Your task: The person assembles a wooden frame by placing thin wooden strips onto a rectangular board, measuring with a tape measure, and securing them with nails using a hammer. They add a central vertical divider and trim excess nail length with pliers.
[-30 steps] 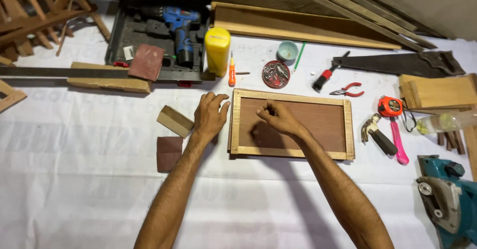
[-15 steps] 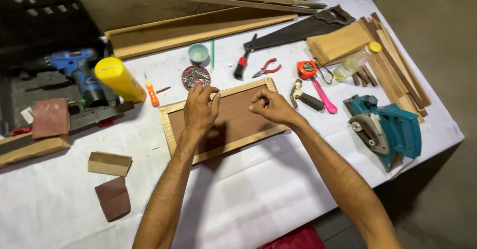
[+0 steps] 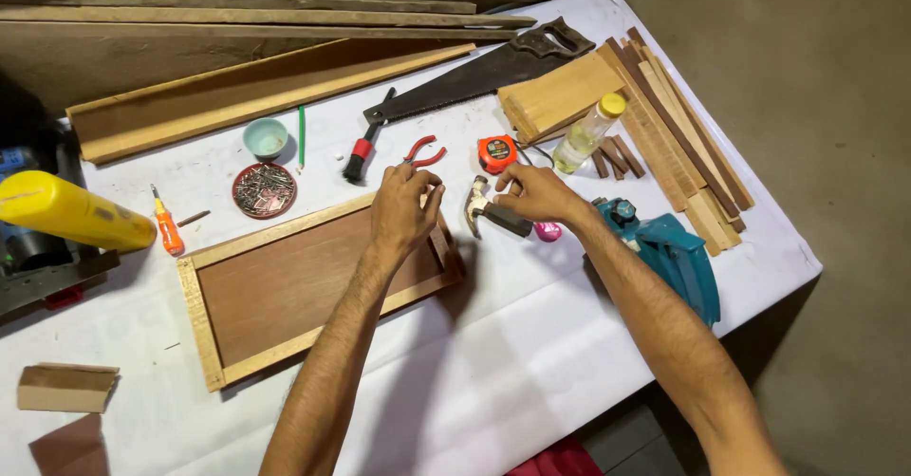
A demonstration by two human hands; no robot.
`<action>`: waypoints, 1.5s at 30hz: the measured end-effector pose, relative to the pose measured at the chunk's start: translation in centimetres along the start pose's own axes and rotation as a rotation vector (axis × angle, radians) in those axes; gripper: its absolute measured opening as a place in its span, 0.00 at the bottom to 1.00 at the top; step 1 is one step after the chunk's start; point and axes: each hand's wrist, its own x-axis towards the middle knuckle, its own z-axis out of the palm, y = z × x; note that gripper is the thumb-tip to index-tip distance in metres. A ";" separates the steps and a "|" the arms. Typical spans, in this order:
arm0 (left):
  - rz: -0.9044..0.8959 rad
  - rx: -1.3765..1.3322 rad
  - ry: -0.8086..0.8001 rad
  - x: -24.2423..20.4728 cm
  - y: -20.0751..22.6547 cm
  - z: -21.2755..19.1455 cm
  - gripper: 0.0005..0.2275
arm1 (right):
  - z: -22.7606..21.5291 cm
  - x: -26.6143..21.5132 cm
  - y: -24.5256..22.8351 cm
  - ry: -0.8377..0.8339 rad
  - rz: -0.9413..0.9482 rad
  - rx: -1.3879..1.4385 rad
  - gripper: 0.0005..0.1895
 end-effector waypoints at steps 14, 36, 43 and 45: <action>-0.208 0.148 -0.281 0.0 5.1 12.6 0.09 | 2.3 4.0 12.7 -0.124 0.221 -0.268 0.37; -0.264 0.188 0.032 -8.0 -2.5 7.4 0.24 | 2.8 3.7 -0.4 -0.203 -0.098 0.050 0.15; -0.346 0.299 -0.246 -6.9 -4.0 5.8 0.42 | 8.0 7.6 2.1 -0.194 -0.187 0.059 0.16; -0.288 0.337 -0.270 -6.5 -5.5 6.1 0.50 | 8.4 8.5 1.9 -0.074 -0.354 -0.038 0.19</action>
